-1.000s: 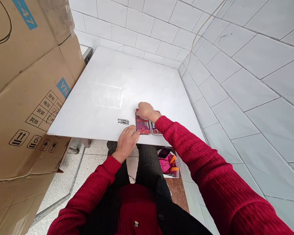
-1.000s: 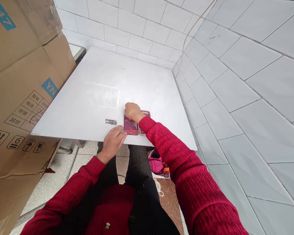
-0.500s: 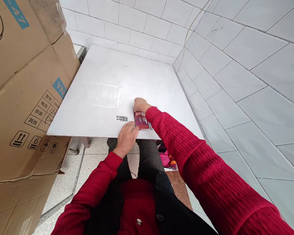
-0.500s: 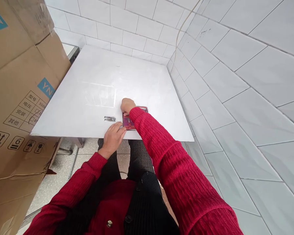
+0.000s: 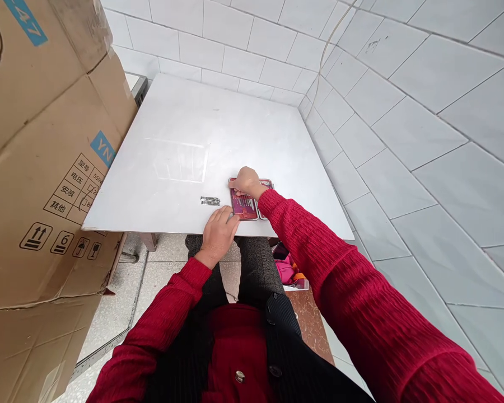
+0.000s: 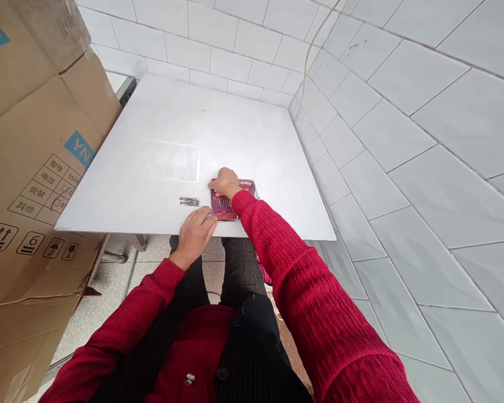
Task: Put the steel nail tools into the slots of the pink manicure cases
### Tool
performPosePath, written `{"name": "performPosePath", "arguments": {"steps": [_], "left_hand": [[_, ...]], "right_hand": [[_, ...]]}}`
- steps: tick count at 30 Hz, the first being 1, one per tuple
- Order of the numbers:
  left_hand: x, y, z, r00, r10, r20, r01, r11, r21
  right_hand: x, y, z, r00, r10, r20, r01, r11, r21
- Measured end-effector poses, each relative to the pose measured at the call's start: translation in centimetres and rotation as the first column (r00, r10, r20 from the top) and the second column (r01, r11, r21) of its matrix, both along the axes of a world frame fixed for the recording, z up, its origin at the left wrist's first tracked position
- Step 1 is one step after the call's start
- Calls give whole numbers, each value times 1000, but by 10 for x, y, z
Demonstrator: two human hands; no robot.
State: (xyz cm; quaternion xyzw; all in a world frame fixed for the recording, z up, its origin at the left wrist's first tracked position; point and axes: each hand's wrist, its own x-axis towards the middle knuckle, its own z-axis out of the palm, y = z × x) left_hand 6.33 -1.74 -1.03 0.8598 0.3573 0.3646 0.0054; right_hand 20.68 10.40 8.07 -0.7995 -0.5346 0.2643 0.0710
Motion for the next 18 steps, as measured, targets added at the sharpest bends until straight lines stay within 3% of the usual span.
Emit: {"name": "performPosePath", "arguments": {"steps": [6,11,14,18], "left_hand": [[0,0,1,1000,10,-2,-10,1000,7],[0,0,2,1000,5,-7,-5,1000,6],[-1,-1,2,1000,5,0,-5,1000,10],[-1,-1,2,1000,8,0,-8,1000,20]], "right_hand": [[6,5,5,993,-37,-116,37,999,-2],[16,14,14,970,-26,-242,47,996,82],[14,22,21,968,82,-236,-57,992,112],[-9,29,28,924,363,-122,-361,932,35]]}}
